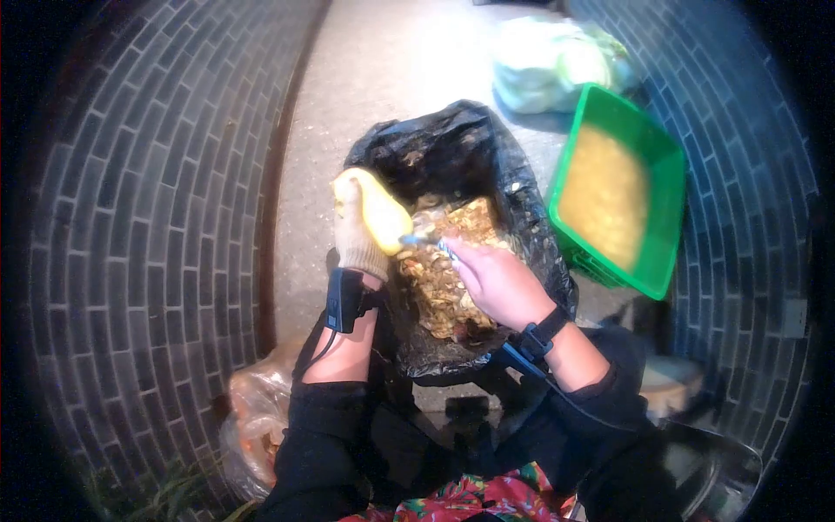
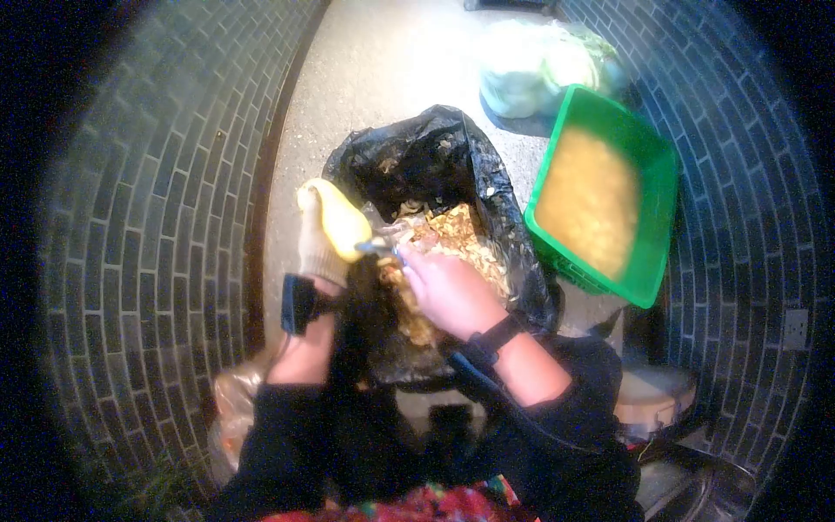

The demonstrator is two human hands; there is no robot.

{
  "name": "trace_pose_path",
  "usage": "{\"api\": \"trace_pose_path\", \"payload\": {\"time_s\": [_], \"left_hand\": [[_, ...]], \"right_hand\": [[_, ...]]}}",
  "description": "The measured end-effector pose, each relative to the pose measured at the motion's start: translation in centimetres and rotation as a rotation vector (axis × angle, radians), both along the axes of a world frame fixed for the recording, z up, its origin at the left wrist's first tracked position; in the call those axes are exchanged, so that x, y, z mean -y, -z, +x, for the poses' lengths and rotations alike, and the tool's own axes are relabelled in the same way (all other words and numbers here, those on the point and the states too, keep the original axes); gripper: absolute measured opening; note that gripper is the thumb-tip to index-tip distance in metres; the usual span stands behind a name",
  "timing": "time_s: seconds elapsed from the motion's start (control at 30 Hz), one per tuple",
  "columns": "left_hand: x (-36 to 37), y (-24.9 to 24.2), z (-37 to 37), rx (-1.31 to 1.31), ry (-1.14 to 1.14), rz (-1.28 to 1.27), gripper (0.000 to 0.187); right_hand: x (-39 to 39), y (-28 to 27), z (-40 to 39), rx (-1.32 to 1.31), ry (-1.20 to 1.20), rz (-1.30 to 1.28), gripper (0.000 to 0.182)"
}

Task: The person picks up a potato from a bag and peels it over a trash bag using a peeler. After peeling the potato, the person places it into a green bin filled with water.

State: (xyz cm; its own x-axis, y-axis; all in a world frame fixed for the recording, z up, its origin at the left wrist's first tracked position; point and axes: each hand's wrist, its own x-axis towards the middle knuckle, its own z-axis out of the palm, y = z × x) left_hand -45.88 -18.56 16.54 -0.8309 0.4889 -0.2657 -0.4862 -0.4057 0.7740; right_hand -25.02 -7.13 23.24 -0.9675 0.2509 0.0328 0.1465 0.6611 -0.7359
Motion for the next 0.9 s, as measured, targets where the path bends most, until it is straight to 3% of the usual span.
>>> {"api": "trace_pose_path", "payload": {"time_s": [0.13, 0.27, 0.4, 0.43, 0.57, 0.67, 0.73, 0.9], "left_hand": [[-0.1, -1.7, -0.3, 0.178, -0.177, 0.200, 0.051], [0.2, -2.1, 0.2, 0.172, 0.041, 0.278, 0.061], [-0.9, -1.8, 1.3, 0.368, 0.206, 0.324, 0.065], [-0.7, -2.0, 1.5, 0.259, 0.328, 0.245, 0.063], [-1.5, -5.5, 4.8, 0.298, 0.418, 0.122, 0.062], [-1.3, -3.5, 4.5, 0.263, 0.490, 0.170, 0.057], [-1.3, -3.0, 4.8, 0.239, 0.467, 0.124, 0.054], [-1.4, -1.5, 5.1, 0.167, 0.475, -0.007, 0.049]], "right_hand": [[0.2, -0.3, 0.8, -0.052, 0.041, -0.152, 0.030], [-2.0, -0.6, 0.1, -0.081, 0.280, -0.108, 0.031], [-2.7, 0.1, -0.3, -0.320, 0.420, -0.357, 0.031], [-2.9, 0.0, -0.2, -0.269, 0.424, -0.390, 0.031], [-3.5, 0.6, -0.2, -0.298, 0.433, -0.379, 0.032], [-3.7, 0.4, -0.1, -0.243, 0.392, -0.416, 0.031], [-3.5, -1.1, 0.2, -0.108, 0.334, -0.305, 0.029], [-3.5, -0.2, -0.4, -0.196, 0.340, -0.175, 0.028]]}}
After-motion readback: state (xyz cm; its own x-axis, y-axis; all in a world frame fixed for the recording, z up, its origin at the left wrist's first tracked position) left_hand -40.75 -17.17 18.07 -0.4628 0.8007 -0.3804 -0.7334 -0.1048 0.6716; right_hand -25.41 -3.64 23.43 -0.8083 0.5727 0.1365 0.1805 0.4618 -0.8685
